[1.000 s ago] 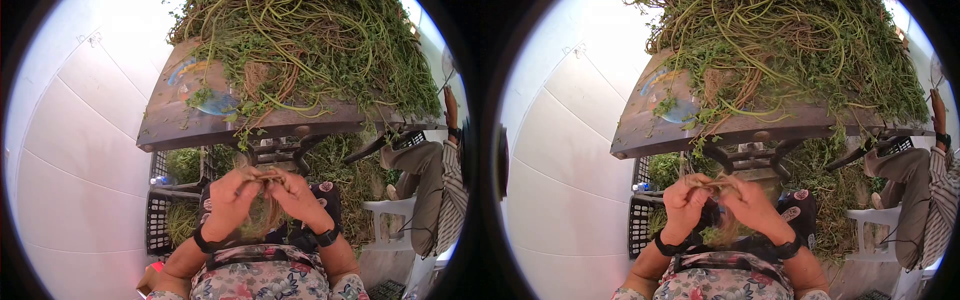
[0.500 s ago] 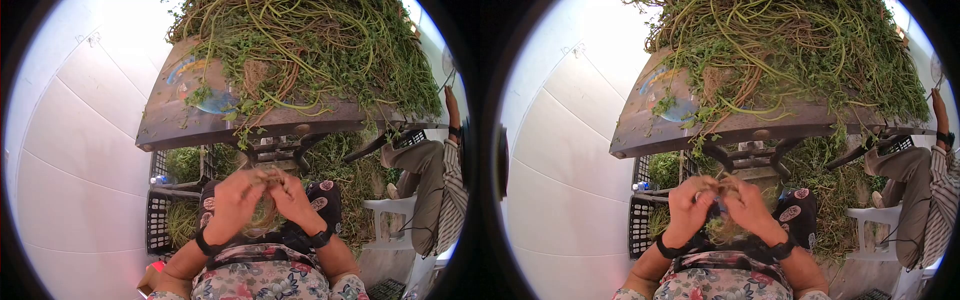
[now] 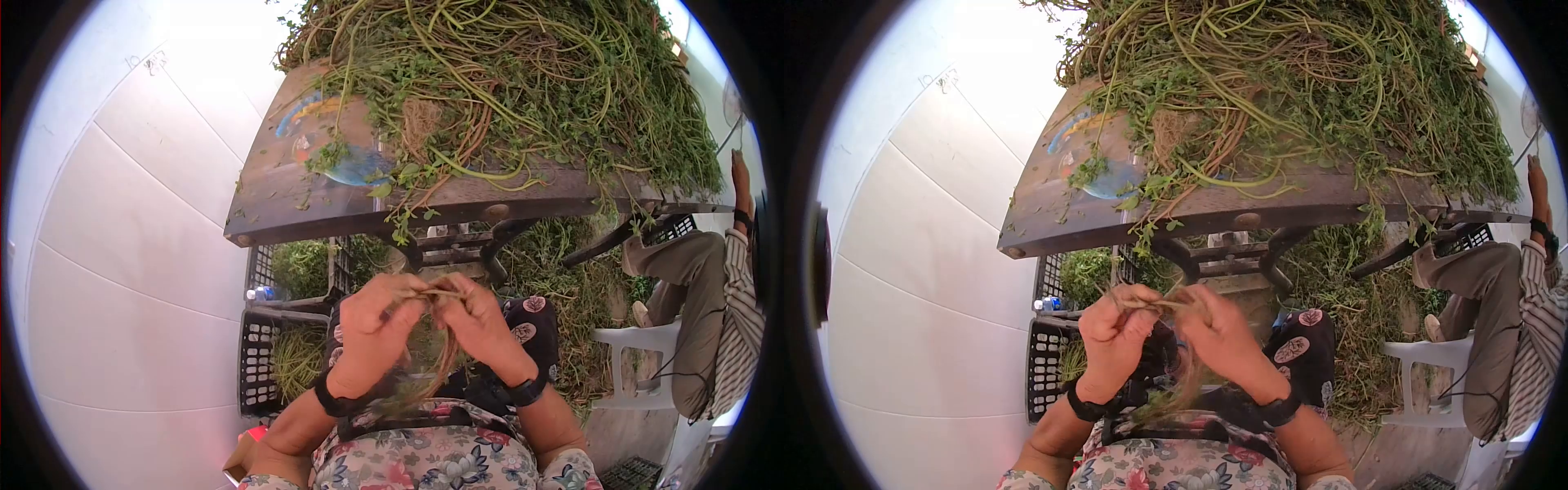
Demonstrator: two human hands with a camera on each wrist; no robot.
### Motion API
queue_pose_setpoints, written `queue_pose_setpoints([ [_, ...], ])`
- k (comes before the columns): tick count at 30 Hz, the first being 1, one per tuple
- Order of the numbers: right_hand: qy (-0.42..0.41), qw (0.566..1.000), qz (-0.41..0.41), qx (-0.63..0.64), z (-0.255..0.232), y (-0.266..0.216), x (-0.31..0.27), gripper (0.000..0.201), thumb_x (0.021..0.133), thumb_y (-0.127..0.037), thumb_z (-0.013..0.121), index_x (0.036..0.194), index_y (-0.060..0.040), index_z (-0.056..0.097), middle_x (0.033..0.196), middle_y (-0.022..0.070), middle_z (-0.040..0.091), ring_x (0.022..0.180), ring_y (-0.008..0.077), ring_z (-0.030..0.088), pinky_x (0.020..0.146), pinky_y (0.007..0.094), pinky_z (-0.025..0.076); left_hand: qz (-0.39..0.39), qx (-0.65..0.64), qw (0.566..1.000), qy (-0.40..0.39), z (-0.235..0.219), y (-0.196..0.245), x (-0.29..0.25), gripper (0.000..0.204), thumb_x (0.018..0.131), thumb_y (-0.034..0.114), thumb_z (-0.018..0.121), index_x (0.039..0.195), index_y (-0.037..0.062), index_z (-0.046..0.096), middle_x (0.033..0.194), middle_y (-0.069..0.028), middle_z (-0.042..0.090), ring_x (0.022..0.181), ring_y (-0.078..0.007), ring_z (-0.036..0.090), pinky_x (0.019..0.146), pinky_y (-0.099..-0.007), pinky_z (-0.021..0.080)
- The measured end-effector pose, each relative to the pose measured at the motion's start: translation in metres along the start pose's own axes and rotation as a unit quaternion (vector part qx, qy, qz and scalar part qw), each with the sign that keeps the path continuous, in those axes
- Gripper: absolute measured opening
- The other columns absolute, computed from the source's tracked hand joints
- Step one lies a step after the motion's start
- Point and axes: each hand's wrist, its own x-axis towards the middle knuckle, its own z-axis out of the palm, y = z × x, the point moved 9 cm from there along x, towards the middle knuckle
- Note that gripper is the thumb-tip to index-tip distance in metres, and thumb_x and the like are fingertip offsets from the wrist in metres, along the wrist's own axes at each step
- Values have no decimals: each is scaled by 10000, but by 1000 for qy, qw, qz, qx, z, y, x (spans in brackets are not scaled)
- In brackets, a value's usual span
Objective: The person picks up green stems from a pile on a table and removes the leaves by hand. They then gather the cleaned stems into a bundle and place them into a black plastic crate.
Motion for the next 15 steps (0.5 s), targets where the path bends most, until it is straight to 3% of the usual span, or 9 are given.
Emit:
queue_pose_setpoints([
  [3, 18, 974, -132, -185, 2, -17, -5, 185, 832, -157, 571, 957, -23, 556, 715, 97, 587, 597, 217, 592, 531, 338, 448, -143, -91, 985, -15, 4, -25, -5, 145, 890, 137, 589, 901, -6, 609, 785, -6, 619, 667, -75, 560, 581, -215, 451],
  [4, 24, 955, -176, -236, 4, -22, -8, 187, 821, -150, 578, 955, -22, 554, 729, 120, 599, 605, 254, 607, 533, 360, 455, -193, -176, 965, -19, 8, -35, -6, 156, 893, 153, 585, 911, 0, 604, 778, -3, 612, 664, -77, 555, 587, -212, 447],
  [7, -39, 925, -175, -334, 15, -24, -14, 180, 798, -156, 600, 931, -41, 562, 758, 133, 608, 652, 326, 602, 550, 392, 465, -328, -382, 863, -40, 27, -63, -18, 190, 898, 200, 576, 950, 17, 590, 756, 7, 590, 657, -82, 540, 608, -207, 437],
  [9, -101, 899, -257, -341, 34, -39, -24, 172, 795, -181, 615, 908, -60, 565, 750, 118, 604, 662, 313, 603, 563, 404, 467, -403, -461, 789, -61, 43, -80, -31, 217, 899, 227, 571, 987, 29, 584, 742, 15, 577, 655, -86, 530, 624, -214, 433],
  [12, -152, 884, -326, -298, 62, -68, -34, 156, 791, -188, 630, 901, -87, 585, 736, 104, 599, 694, 293, 609, 600, 393, 479, -448, -481, 738, -150, 94, -141, -76, 163, 910, 184, 547, 988, 45, 582, 768, -15, 593, 693, -85, 559, 628, -220, 450],
  [14, -155, 887, -353, -255, 69, -85, -35, 145, 787, -183, 638, 905, -105, 603, 727, 97, 597, 721, 280, 614, 630, 376, 491, -388, -415, 807, -159, 87, -97, -62, 225, 909, 195, 547, 1057, 27, 568, 798, -34, 611, 728, -111, 577, 663, -239, 464],
  [15, -146, 901, -278, -299, 58, -73, -23, 151, 805, -169, 622, 926, -82, 598, 756, 112, 604, 730, 287, 610, 628, 357, 489, -324, -339, 866, -170, 83, -96, -58, 258, 907, 196, 546, 1095, 19, 555, 822, -45, 618, 751, -122, 583, 682, -244, 467],
])
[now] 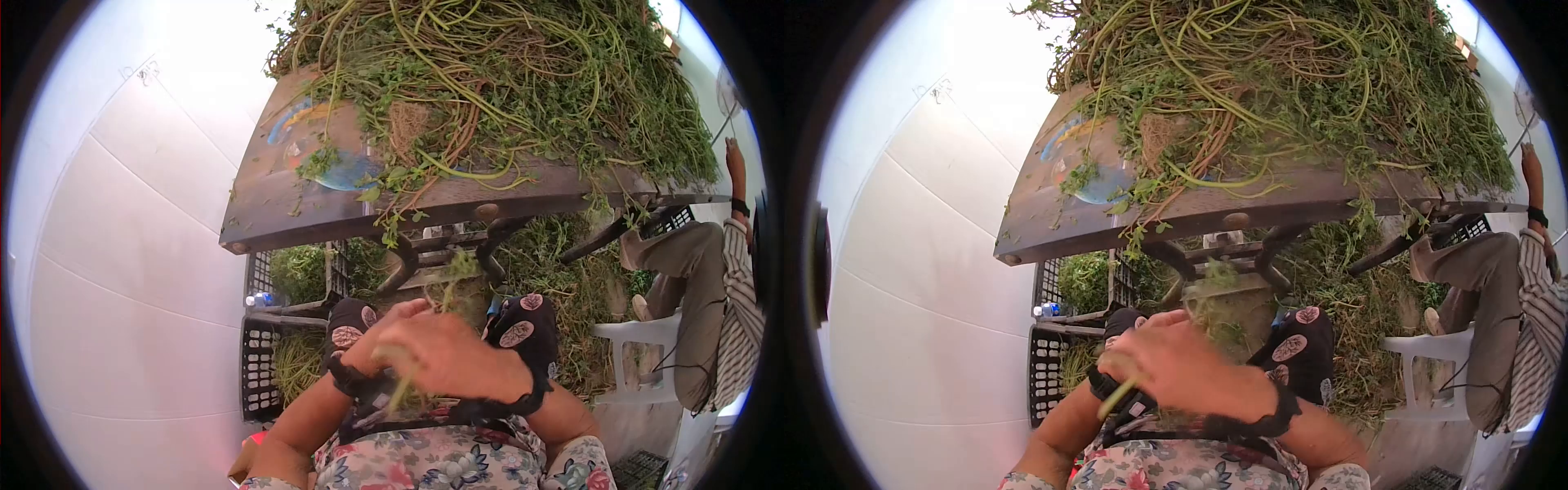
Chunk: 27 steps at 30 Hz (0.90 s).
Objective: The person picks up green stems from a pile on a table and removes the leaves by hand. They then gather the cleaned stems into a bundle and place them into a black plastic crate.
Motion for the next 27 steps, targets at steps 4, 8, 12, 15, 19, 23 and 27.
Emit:
queue_pose_setpoints([
  [4, 53, 981, 175, 68, -19, 63, -25, 164, 866, -197, 568, 914, -40, 561, 731, 77, 594, 677, 215, 600, 614, 311, 473, 16, 269, 963, 22, -40, -30, 16, 495, 861, 178, 566, 1304, 2, 434, 1052, -103, 617, 928, -190, 588, 799, -274, 458],
  [8, 87, 923, 291, 237, -23, 99, -44, 206, 910, -228, 506, 904, -24, 537, 738, 38, 568, 674, 133, 543, 631, 288, 454, 28, 25, 999, -31, -25, 30, 4, 718, 801, 214, 687, 1371, 7, 303, 1230, -115, 501, 1152, -178, 443, 965, -340, 365],
  [12, 220, 930, 219, 194, -17, 108, -36, 248, 878, -201, 515, 998, 12, 557, 854, 173, 603, 743, 310, 596, 677, 378, 460, 143, -63, 983, -101, 32, 41, 0, 850, 800, 228, 695, 1427, 46, 151, 1301, -99, 418, 1148, -161, 430, 937, -310, 391],
  [15, 181, 961, 207, 23, -34, 80, -23, 285, 878, -217, 523, 1014, 31, 559, 859, 174, 603, 759, 303, 600, 697, 374, 469, 66, -92, 985, -130, 44, 31, 0, 867, 808, 365, 688, 1390, 46, 130, 1212, -91, 462, 1066, -183, 487, 914, -304, 382],
  [19, 138, 982, 119, -51, -40, 81, -11, 285, 887, -226, 501, 1007, 23, 571, 826, 129, 602, 770, 233, 601, 697, 353, 476, 0, -86, 979, -183, 57, 29, -10, 472, 896, 326, 583, 1198, 26, 379, 954, -34, 527, 770, -104, 518, 681, -242, 438],
  [23, 33, 904, 346, 248, -13, 101, -31, 265, 926, -233, 457, 955, -6, 590, 774, 40, 607, 758, 117, 588, 681, 286, 473, 35, -27, 986, -161, 46, 22, -5, 225, 952, 176, 476, 1088, -1, 506, 865, -40, 571, 747, -98, 530, 640, -227, 445],
  [27, 199, 921, 223, 249, -45, 115, -30, 316, 947, -302, 460, 900, -17, 588, 788, 41, 614, 768, 109, 591, 695, 275, 479, -42, -50, 984, -168, 41, 23, -14, 210, 952, 181, 468, 1069, 11, 504, 801, -25, 556, 660, -86, 501, 592, -208, 408],
])
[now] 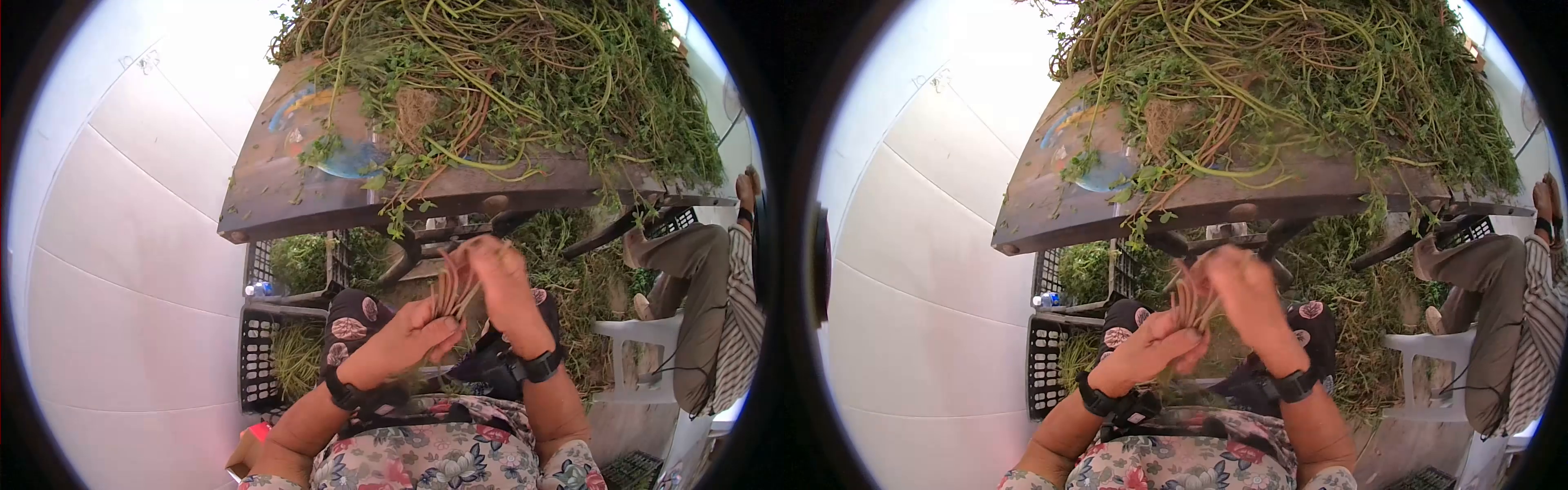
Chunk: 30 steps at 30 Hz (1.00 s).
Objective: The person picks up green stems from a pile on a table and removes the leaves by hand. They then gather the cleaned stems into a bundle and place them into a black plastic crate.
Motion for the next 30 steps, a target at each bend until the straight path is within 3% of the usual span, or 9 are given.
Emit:
queue_pose_setpoints([
  [4, 71, 990, 17, 120, -18, -7, 3, 321, 959, -300, 433, 988, -13, 573, 896, 62, 630, 819, 124, 584, 759, 270, 472, -39, -17, 998, 43, 4, 8, -5, 190, 950, 182, 466, 1046, 22, 505, 785, -14, 534, 649, -86, 495, 578, -204, 394],
  [9, -111, 990, 18, -80, 26, -5, -4, 404, 976, -335, 406, 1216, -18, 479, 1097, 82, 594, 1034, 196, 565, 899, 316, 429, -7, -34, 999, 30, 7, 5, 1, 217, 948, 196, 467, 1081, 27, 500, 834, -27, 543, 718, -101, 520, 631, -235, 447],
  [12, -98, 995, 13, -1, 33, -4, -7, 380, 970, -281, 429, 1246, -20, 451, 1190, 98, 553, 1064, 197, 541, 921, 320, 411, -1, -40, 998, 42, -2, 5, -2, 218, 941, 197, 475, 1079, 29, 499, 857, -37, 553, 747, -118, 534, 679, -262, 476],
  [13, -86, 994, -54, -50, 27, -8, 0, 434, 958, -284, 453, 1308, -34, 389, 1237, 117, 515, 1099, 210, 520, 933, 318, 399, 1, -60, 995, 74, -5, 14, -5, 206, 939, 194, 478, 1061, 31, 500, 850, -36, 551, 744, -126, 536, 687, -268, 476],
  [16, -65, 992, 55, 92, 16, -13, -3, 449, 943, -262, 475, 1316, -28, 386, 1228, 130, 519, 1113, 228, 517, 955, 326, 385, 66, -130, 983, 115, -23, 31, -8, 161, 927, 203, 505, 986, 53, 498, 807, -37, 527, 747, -153, 526, 739, -304, 449],
  [20, -224, 961, 52, -151, 56, 0, -25, 594, 850, -275, 574, 1330, -6, 351, 1202, 174, 532, 1096, 278, 538, 916, 351, 423, 171, -262, 938, 151, -38, 54, -12, 187, 902, 234, 565, 956, 73, 488, 858, -51, 512, 823, -172, 509, 839, -353, 418],
  [21, -172, 982, -35, -63, 68, 13, -29, 581, 805, -263, 609, 1286, -14, 398, 1109, 204, 571, 1018, 296, 582, 850, 375, 451, 190, -268, 932, 155, -34, 61, -14, 192, 897, 235, 576, 953, 74, 487, 875, -53, 511, 846, -177, 511, 847, -354, 415],
  [25, -207, 972, 79, -78, 79, 16, -38, 373, 832, -229, 581, 1101, 13, 490, 910, 242, 591, 872, 394, 597, 727, 396, 468, 231, -198, 935, 183, -35, 66, -21, 201, 879, 243, 609, 929, 86, 492, 934, -63, 513, 939, -196, 513, 880, -354, 402],
  [30, -138, 943, -83, -291, 64, -2, -27, 238, 786, -147, 602, 960, -15, 509, 782, 175, 584, 769, 391, 568, 657, 428, 450, 147, -133, 953, 229, -50, 49, -31, 207, 871, 263, 622, 914, 90, 517, 1028, -72, 534, 974, -197, 520, 884, -344, 408],
])
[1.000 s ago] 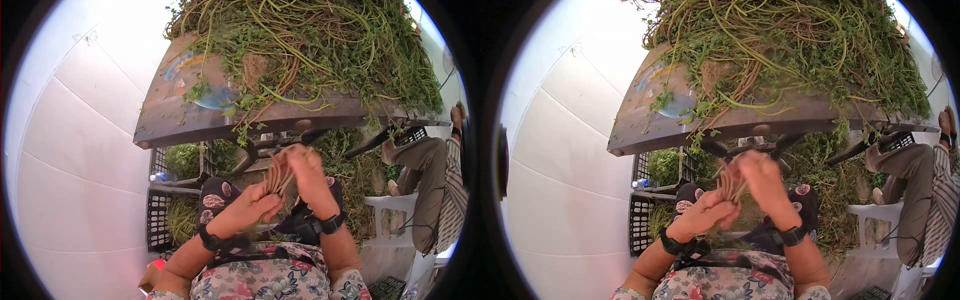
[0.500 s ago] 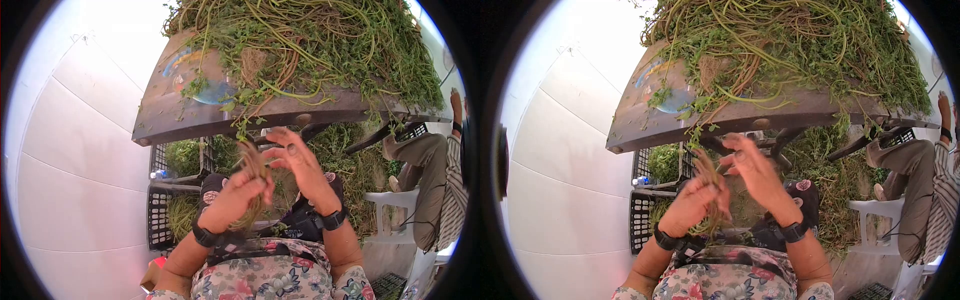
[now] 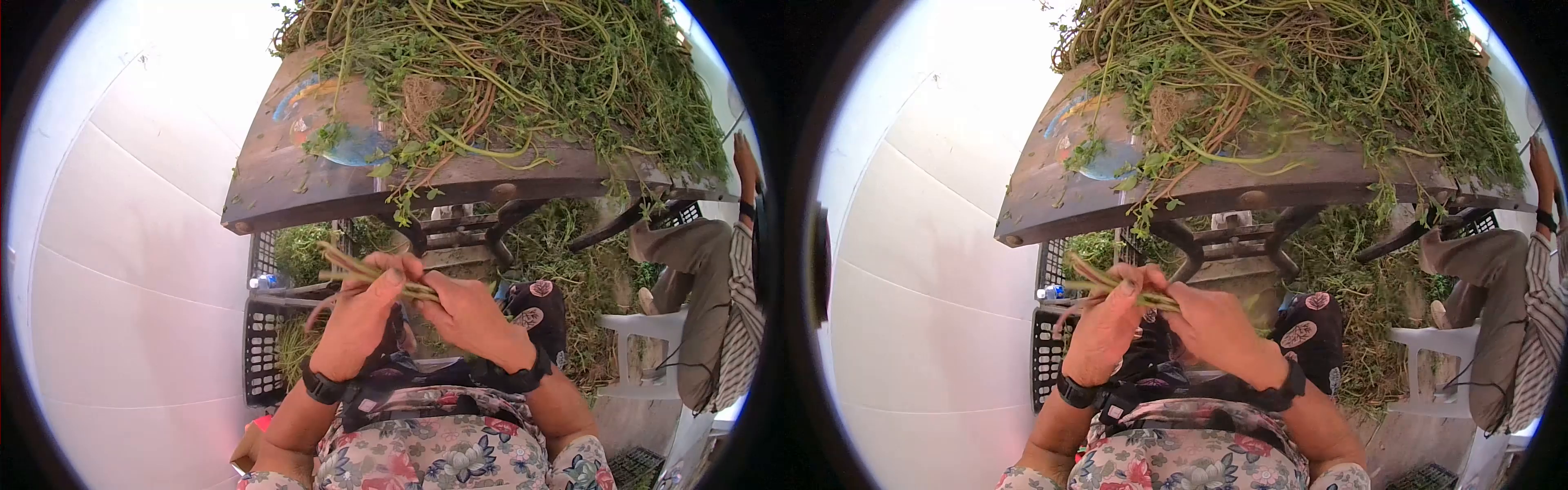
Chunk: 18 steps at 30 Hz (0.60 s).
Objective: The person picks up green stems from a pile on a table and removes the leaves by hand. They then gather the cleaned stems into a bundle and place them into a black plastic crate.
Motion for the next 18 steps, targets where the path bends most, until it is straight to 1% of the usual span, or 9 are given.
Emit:
queue_pose_setpoints([
  [1, 28, 997, -39, -61, -3, -3, 0, 220, 767, -131, 610, 930, -22, 511, 756, 160, 579, 748, 380, 568, 647, 435, 444, -25, 12, 1000, 9, -6, -6, -1, 205, 873, 268, 619, 916, 91, 523, 1049, -73, 538, 975, -194, 522, 883, -344, 409],
  [4, 83, 984, -80, -136, -6, -5, 1, 225, 711, -111, 630, 890, -41, 513, 715, 128, 555, 726, 351, 564, 640, 437, 440, -96, -6, 995, 21, -18, -20, -5, 208, 887, 261, 598, 972, 77, 549, 1114, -61, 562, 1013, -155, 516, 888, -321, 404],
  [7, 85, 986, -68, -124, -10, -5, 0, 297, 707, -82, 643, 982, -34, 542, 867, 161, 611, 840, 359, 578, 723, 431, 443, -103, -78, 992, 2, -22, -28, -5, 230, 899, 290, 574, 1026, 100, 555, 1179, -64, 554, 1058, -172, 518, 920, -348, 399],
  [10, 115, 983, -81, -122, -11, 2, -3, 284, 691, -83, 647, 946, -38, 531, 831, 134, 602, 807, 341, 584, 724, 416, 450, -121, -169, 978, 28, -14, -25, -7, 271, 913, 343, 539, 1062, 117, 552, 1232, -65, 533, 1124, -192, 498, 959, -378, 385],
  [13, 95, 994, -37, -35, -13, 8, -7, 352, 685, -96, 677, 1005, -45, 540, 928, 133, 613, 875, 339, 585, 783, 415, 452, -110, -170, 979, -3, -10, -25, -6, 271, 934, 358, 490, 1055, 122, 546, 1323, -62, 479, 1206, -223, 458, 981, -394, 382],
  [16, 141, 988, -35, 52, -25, 3, -12, 366, 676, -116, 703, 1006, -54, 556, 996, 117, 601, 920, 335, 573, 801, 422, 454, -85, -141, 986, -3, -12, -24, -6, 339, 930, 380, 492, 1133, 111, 521, 1302, -70, 480, 1178, -202, 465, 990, -393, 363],
  [18, 143, 988, -57, 30, -28, -3, -12, 335, 677, -106, 702, 980, -53, 568, 1028, 115, 592, 939, 328, 569, 800, 413, 458, -93, -123, 988, 7, -7, -27, -7, 365, 934, 380, 483, 1169, 101, 505, 1294, -71, 484, 1175, -202, 466, 986, -391, 370],
])
